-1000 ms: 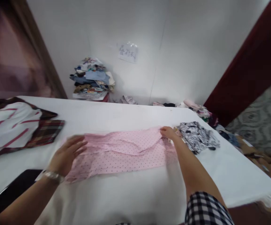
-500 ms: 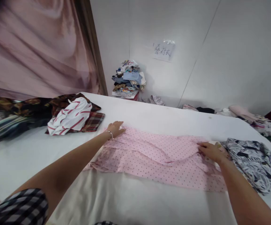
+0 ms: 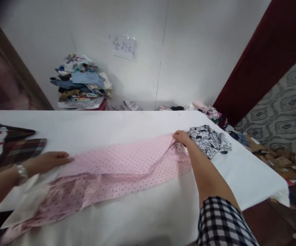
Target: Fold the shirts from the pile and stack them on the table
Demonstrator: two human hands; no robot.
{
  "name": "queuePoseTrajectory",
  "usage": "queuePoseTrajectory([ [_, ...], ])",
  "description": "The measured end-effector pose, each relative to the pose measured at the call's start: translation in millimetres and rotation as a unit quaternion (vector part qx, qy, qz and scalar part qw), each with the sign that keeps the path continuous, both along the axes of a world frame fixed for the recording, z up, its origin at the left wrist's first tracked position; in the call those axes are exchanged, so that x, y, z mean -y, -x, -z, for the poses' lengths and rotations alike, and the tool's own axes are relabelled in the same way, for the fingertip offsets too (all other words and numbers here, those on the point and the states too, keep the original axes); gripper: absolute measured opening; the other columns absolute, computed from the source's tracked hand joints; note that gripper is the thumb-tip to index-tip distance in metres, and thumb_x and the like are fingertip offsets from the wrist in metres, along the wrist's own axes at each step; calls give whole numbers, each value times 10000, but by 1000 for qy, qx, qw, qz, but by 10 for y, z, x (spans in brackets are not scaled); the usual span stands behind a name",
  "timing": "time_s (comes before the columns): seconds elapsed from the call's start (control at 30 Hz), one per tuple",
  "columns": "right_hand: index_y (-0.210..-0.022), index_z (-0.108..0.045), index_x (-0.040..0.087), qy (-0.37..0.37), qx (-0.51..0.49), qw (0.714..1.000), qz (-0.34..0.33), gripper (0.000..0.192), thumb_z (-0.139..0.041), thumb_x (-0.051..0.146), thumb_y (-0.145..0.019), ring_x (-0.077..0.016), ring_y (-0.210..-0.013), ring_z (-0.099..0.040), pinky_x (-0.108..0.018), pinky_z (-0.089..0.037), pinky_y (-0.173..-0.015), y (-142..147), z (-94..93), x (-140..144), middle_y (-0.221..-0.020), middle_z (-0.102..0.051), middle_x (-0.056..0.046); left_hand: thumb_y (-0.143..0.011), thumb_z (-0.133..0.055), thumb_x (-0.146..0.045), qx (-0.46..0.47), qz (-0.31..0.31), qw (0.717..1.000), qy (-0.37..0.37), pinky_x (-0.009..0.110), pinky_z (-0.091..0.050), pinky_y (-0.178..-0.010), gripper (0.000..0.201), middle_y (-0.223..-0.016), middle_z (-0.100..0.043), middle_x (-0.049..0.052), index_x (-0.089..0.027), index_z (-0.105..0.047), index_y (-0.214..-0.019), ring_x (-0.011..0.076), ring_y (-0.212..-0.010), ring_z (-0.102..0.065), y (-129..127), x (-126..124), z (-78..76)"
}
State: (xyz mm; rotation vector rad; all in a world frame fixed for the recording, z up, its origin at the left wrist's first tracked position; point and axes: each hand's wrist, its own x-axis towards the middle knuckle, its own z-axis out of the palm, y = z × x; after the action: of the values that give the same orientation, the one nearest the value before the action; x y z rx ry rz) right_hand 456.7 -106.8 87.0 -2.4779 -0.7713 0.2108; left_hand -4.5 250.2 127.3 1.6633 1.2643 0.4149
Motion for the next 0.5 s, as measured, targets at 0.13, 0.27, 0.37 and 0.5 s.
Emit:
queuePoseTrajectory([
  [0.13, -766, -720, 174, 25, 27, 999, 24, 97, -692, 265, -748, -184, -766, -616, -258, -416, -705, 7, 66, -111, -747, -714, -43, -669, -771, -181, -169, 87, 982, -15, 210, -287, -636, 252, -444, -538, -70, -200, -576, -511, 175, -600, -505, -80, 71, 206],
  [0.27, -914, -725, 193, 16, 52, 998, 42, 174, -619, 302, -830, -176, -828, -621, -247, -406, -725, 42, 136, -124, -851, -734, -38, -630, -802, -282, -178, 97, 976, -80, 241, -311, -673, 218, -500, -607, -50, -228, -618, -529, 212, -641, -532, -76, 56, 239],
  [0.37, -900, -732, 177, 14, 44, 998, 48, 168, -629, 281, -817, -175, -805, -625, -245, -416, -722, 55, 176, -112, -842, -740, -43, -618, -800, -334, -201, 119, 964, -129, 255, -324, -679, 213, -533, -633, -26, -237, -634, -527, 232, -654, -535, -37, 32, 257],
  [0.5, -1020, -729, 183, -11, 48, 996, 81, 274, -511, 282, -886, -184, -888, -640, -253, -439, -783, 51, 141, -33, -967, -750, -52, -590, -801, -432, -191, 104, 964, -153, 282, -345, -700, 206, -572, -651, -32, -267, -678, -593, 249, -675, -550, 49, 19, 319],
])
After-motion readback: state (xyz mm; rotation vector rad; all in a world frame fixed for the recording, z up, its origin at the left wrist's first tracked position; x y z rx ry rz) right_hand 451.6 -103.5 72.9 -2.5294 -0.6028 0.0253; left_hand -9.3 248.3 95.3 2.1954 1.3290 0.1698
